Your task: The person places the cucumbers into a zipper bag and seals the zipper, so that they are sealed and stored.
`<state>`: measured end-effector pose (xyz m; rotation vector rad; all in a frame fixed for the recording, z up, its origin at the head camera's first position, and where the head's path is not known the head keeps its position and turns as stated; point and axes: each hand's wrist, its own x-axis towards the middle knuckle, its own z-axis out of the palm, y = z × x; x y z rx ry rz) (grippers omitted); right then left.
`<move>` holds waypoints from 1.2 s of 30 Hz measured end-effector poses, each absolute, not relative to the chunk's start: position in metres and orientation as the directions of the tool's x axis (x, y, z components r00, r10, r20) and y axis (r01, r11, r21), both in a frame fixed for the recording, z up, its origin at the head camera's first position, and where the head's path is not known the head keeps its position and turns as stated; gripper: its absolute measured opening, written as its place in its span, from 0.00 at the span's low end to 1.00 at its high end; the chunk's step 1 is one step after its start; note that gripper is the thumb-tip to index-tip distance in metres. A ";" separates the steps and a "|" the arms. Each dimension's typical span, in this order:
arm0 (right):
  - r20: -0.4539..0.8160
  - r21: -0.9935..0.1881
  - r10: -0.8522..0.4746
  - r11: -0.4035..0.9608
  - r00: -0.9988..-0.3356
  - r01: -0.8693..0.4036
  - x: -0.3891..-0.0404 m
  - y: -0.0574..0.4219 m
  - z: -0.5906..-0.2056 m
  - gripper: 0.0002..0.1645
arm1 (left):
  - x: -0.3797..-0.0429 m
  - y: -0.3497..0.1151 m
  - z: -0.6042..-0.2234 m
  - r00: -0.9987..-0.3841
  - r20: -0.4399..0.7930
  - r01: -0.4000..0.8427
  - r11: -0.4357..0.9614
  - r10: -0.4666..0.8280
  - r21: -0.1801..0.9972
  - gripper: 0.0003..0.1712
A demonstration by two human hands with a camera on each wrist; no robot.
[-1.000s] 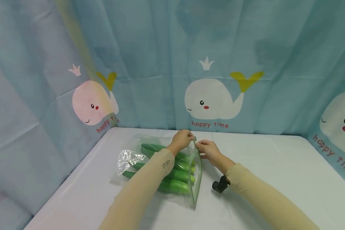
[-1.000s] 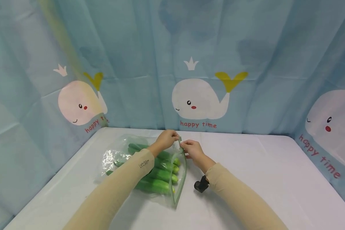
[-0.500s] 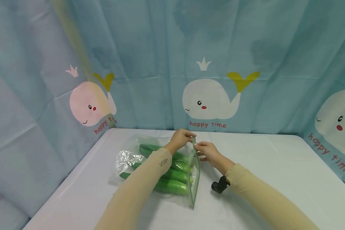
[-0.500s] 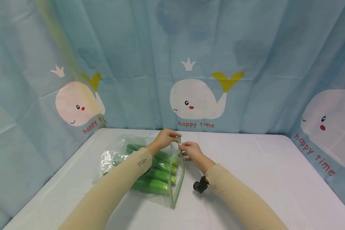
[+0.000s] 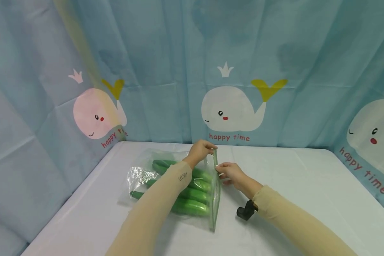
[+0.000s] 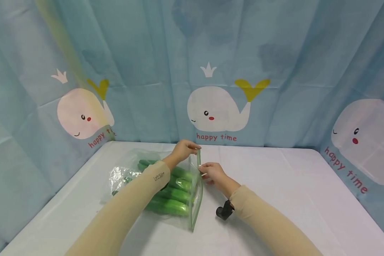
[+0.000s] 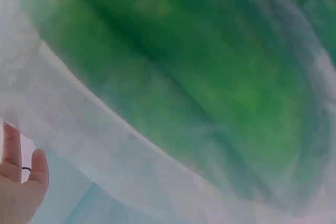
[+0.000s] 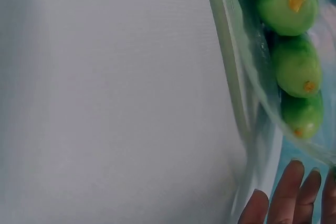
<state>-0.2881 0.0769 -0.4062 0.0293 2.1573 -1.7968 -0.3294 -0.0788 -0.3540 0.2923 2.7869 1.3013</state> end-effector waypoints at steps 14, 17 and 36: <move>-0.302 -0.938 -0.196 0.237 -0.933 0.254 -0.277 0.079 -0.411 0.08 | -0.332 -0.084 -0.344 -0.981 0.055 0.160 0.627 0.185 0.762 0.13; -0.302 -0.938 -0.202 0.235 -0.932 0.253 -0.274 0.080 -0.411 0.08 | -0.331 -0.084 -0.342 -0.981 0.062 0.164 0.625 0.181 0.763 0.13; -0.317 -0.925 -0.243 0.291 -0.917 0.243 -0.249 0.081 -0.412 0.07 | -0.328 -0.085 -0.340 -0.989 0.083 0.143 0.653 0.122 0.744 0.12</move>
